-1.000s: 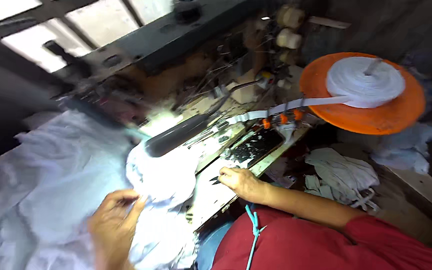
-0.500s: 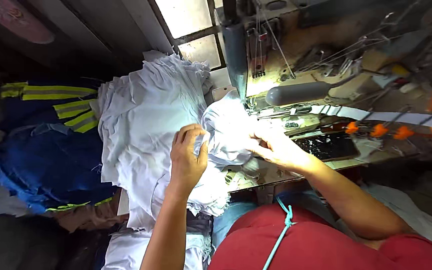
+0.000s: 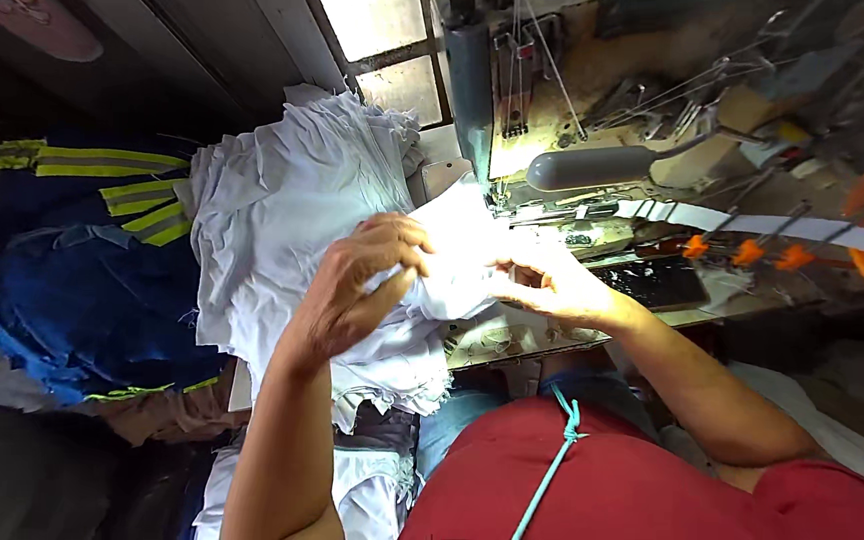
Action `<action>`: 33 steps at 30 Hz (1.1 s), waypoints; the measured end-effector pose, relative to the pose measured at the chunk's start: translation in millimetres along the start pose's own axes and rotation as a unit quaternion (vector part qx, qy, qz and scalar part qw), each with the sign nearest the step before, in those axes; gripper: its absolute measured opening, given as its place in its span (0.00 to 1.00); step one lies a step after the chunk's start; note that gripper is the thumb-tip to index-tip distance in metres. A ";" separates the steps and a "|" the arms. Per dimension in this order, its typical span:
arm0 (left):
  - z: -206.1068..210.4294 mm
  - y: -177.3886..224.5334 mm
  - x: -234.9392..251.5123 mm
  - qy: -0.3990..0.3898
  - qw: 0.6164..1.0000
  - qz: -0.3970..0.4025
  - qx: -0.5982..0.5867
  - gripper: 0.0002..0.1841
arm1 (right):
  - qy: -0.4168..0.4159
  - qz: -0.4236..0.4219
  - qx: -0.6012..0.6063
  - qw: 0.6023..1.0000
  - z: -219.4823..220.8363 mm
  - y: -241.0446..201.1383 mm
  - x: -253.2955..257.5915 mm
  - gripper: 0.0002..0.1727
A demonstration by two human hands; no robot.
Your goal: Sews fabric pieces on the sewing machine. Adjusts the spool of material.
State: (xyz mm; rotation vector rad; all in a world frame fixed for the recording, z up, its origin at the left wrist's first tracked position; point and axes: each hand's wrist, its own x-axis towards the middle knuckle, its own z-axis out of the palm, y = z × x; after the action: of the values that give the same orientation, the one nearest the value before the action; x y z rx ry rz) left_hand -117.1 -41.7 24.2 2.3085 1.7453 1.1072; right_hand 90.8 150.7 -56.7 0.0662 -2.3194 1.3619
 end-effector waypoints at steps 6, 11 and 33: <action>31.7 39.0 -10.6 -0.062 0.997 0.029 0.040 0.13 | -0.070 -0.071 -0.232 0.968 13.1 -14.1 -9.9 0.09; 100.8 14.5 -48.2 -0.039 0.979 0.006 0.198 0.15 | -0.001 -0.056 -0.241 0.969 7.4 0.4 -24.9 0.06; 115.2 -14.3 -6.1 0.099 0.939 -0.052 0.325 0.12 | 0.029 -0.090 0.169 0.981 -26.4 -11.2 -57.1 0.04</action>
State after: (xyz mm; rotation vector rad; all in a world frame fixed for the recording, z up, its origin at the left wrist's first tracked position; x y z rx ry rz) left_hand -65.5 0.9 -70.8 2.4357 2.6041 0.8536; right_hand 154.4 156.8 -59.4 0.3269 -1.9590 1.6237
